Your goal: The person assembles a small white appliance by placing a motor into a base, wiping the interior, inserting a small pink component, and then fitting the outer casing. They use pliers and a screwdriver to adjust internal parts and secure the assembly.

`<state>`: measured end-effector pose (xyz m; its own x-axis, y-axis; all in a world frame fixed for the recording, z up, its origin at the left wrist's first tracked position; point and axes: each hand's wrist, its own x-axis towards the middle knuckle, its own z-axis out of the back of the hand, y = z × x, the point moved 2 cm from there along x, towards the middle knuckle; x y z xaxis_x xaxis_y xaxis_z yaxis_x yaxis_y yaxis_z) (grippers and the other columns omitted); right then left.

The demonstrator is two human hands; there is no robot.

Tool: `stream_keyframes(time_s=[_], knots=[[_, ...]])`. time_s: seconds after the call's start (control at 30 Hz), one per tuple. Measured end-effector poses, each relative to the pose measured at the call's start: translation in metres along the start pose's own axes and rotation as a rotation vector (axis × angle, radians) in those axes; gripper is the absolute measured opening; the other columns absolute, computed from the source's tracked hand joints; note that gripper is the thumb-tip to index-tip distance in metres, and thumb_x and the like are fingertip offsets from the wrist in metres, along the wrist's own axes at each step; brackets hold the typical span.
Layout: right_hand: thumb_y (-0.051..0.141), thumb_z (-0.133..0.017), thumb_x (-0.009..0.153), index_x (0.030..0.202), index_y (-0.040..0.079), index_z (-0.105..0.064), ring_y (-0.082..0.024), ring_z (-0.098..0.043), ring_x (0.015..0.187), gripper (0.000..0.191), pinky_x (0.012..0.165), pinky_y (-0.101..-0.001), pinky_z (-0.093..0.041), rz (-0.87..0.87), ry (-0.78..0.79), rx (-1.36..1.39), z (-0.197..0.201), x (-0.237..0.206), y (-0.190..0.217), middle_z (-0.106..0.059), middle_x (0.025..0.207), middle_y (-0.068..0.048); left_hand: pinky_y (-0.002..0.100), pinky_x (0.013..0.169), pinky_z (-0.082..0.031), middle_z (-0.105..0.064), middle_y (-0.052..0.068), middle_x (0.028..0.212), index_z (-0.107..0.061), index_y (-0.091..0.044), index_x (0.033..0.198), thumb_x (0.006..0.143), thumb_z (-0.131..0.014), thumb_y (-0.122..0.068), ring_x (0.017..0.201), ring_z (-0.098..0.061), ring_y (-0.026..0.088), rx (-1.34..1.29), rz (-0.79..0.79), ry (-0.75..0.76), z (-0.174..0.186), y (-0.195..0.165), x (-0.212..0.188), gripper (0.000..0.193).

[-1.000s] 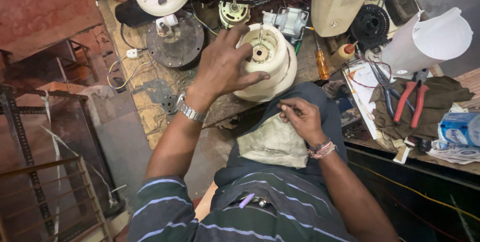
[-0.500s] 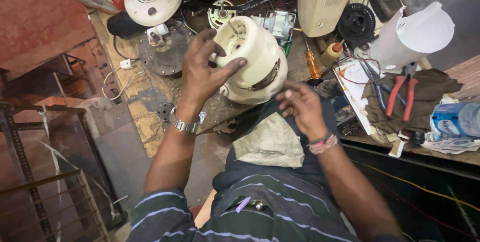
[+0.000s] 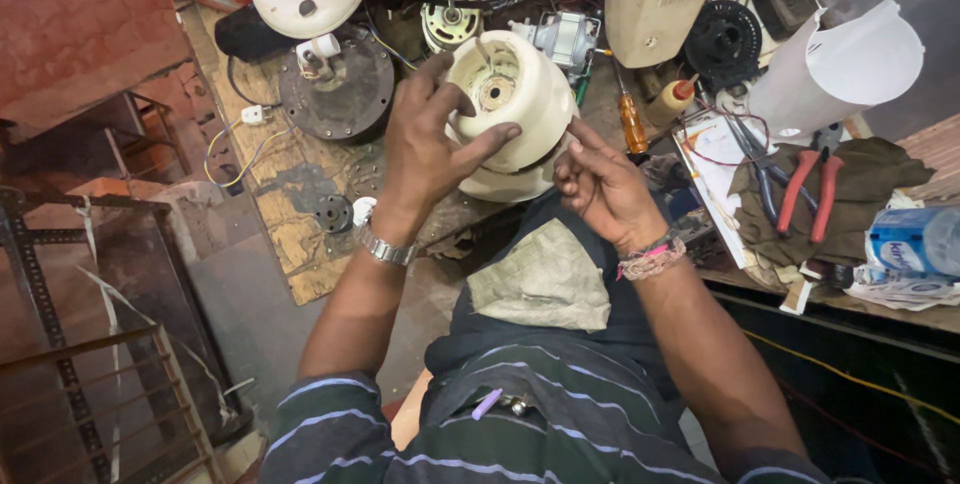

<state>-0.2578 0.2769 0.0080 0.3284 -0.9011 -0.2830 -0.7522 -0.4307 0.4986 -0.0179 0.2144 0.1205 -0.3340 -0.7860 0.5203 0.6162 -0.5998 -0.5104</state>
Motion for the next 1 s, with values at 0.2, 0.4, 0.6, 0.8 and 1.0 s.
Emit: stream_keyframes(time_s=[0.2, 0.4, 0.6, 0.8, 1.0], knots=[[0.016, -0.058, 0.101, 0.146, 0.012, -0.048, -0.013, -0.062, 0.063, 0.046, 0.048, -0.0236, -0.049, -0.191, -0.053, -0.172, 0.001, -0.005, -0.053, -0.068, 0.084, -0.006, 0.050, 0.102, -0.050, -0.052, 0.026, 0.143, -0.063, -0.003, 0.090, 0.080, -0.093, -0.050, 0.124, -0.054, 0.041, 0.075, -0.081, -0.025, -0.017, 0.000, -0.009, 0.056], [0.017, -0.058, 0.105, 0.136, 0.008, -0.052, -0.013, -0.063, 0.071, 0.033, 0.052, -0.0208, -0.047, -0.231, 0.000, 0.011, 0.009, 0.000, -0.059, -0.068, 0.090, -0.008, 0.051, 0.104, -0.048, -0.052, 0.024, 0.143, -0.063, -0.003, 0.091, 0.080, -0.093, -0.048, 0.123, -0.054, 0.041, 0.066, -0.073, -0.031, -0.021, 0.003, -0.015, 0.055], [0.013, -0.059, 0.104, 0.132, 0.010, -0.049, -0.014, -0.062, 0.073, 0.030, 0.053, -0.0212, -0.046, -0.261, 0.069, 0.002, 0.002, 0.002, -0.066, -0.066, 0.093, -0.008, 0.051, 0.102, -0.048, -0.053, 0.025, 0.142, -0.064, -0.004, 0.091, 0.079, -0.093, -0.048, 0.121, -0.054, 0.040, 0.096, -0.060, -0.018, -0.023, 0.003, -0.013, 0.054], [0.011, -0.058, 0.102, 0.145, 0.013, -0.047, -0.011, -0.060, 0.074, 0.044, 0.054, -0.0196, -0.045, -0.246, 0.094, 0.066, -0.003, -0.005, -0.058, -0.065, 0.090, -0.006, 0.053, 0.101, -0.049, -0.052, 0.027, 0.141, -0.065, -0.003, 0.095, 0.079, -0.091, -0.051, 0.122, -0.053, 0.042, 0.091, -0.041, -0.028, -0.028, 0.004, -0.015, 0.057], [0.011, -0.057, 0.103, 0.147, 0.011, -0.045, -0.012, -0.061, 0.076, 0.045, 0.054, -0.0199, -0.046, -0.232, 0.096, 0.054, 0.001, -0.010, -0.054, -0.066, 0.091, -0.007, 0.054, 0.100, -0.049, -0.052, 0.028, 0.141, -0.065, 0.001, 0.102, 0.082, -0.091, -0.047, 0.122, -0.052, 0.043, 0.093, 0.009, -0.036, -0.029, -0.001, -0.018, 0.058]])
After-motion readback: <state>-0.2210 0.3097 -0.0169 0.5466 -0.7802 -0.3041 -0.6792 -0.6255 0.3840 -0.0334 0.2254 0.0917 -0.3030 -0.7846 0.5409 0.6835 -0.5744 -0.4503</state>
